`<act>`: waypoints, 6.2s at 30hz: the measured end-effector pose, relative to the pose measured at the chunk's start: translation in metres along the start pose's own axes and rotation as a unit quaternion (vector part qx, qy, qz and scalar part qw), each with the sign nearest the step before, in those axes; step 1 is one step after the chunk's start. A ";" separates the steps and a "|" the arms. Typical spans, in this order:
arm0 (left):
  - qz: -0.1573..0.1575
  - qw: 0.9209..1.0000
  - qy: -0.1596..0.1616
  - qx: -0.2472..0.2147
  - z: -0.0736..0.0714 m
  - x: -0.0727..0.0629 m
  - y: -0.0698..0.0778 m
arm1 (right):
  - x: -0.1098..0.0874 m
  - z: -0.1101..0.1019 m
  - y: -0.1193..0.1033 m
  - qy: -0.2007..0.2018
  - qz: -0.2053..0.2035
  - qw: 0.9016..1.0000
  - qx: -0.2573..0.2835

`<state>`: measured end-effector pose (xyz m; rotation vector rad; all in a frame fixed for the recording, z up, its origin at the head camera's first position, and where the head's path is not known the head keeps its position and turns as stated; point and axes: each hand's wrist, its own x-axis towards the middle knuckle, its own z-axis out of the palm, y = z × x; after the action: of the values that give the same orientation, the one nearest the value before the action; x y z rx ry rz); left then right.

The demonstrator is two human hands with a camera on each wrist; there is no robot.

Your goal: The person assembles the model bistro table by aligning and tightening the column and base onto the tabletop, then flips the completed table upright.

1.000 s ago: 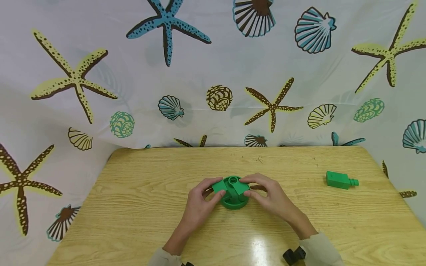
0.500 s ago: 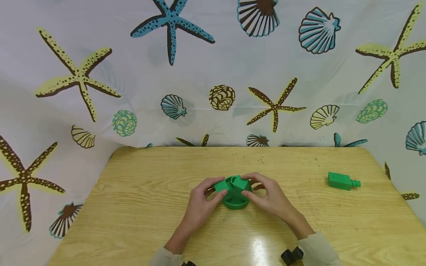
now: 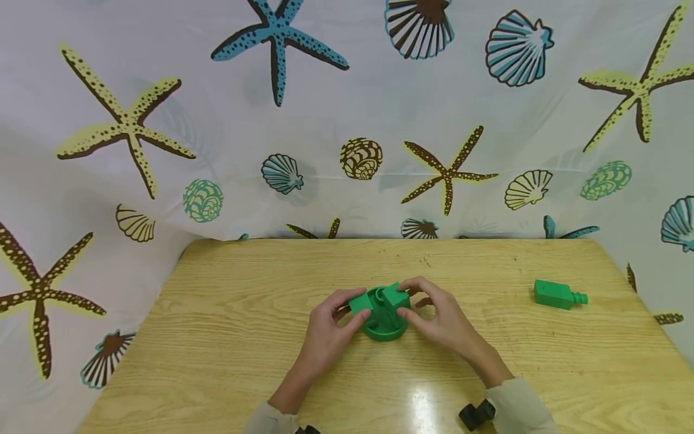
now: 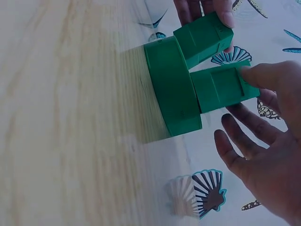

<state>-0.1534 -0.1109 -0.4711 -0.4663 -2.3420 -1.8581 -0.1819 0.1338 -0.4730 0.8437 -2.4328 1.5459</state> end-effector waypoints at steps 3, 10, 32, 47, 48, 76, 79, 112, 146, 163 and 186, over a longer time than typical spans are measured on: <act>-0.002 1.000 0.000 0.000 0.000 0.000 -0.001 | 0.000 -0.002 0.001 0.001 0.005 0.999 0.033; -0.004 1.000 -0.003 0.001 -0.001 0.000 -0.001 | -0.002 -0.006 0.004 -0.003 0.008 1.000 0.024; -0.008 1.000 0.003 0.006 -0.001 0.001 -0.001 | -0.011 -0.021 0.000 -0.016 -0.012 0.999 0.046; -0.009 1.000 -0.001 -0.003 -0.001 0.002 -0.002 | -0.010 -0.018 0.001 -0.053 -0.003 0.998 0.023; -0.009 1.000 -0.001 -0.004 -0.001 0.002 -0.002 | -0.010 -0.018 0.002 -0.057 -0.008 0.998 0.024; -0.005 1.000 0.000 -0.015 0.000 0.002 -0.002 | -0.009 -0.012 0.000 -0.044 0.008 0.999 0.007; -0.007 1.000 -0.001 -0.012 0.000 0.002 -0.002 | -0.009 -0.013 0.000 -0.049 0.008 0.999 0.010; -0.014 0.951 -0.105 0.292 0.074 0.002 0.052 | -0.059 -0.154 0.036 0.140 0.084 0.965 -0.204; -0.020 0.971 -0.163 0.176 0.027 0.011 0.042 | -0.087 -0.183 0.067 0.099 0.175 0.938 -0.283; -0.022 0.979 -0.063 0.192 0.016 0.010 0.028 | -0.067 -0.171 0.046 0.151 0.089 0.950 -0.258; 0.002 0.995 -0.040 0.092 0.009 0.006 0.014 | -0.038 -0.130 0.013 0.180 0.005 0.976 -0.124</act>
<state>-0.1533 -0.0981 -0.4586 -0.5328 -2.5316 -1.6283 -0.1802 0.2656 -0.4382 0.4612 -2.2964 1.2314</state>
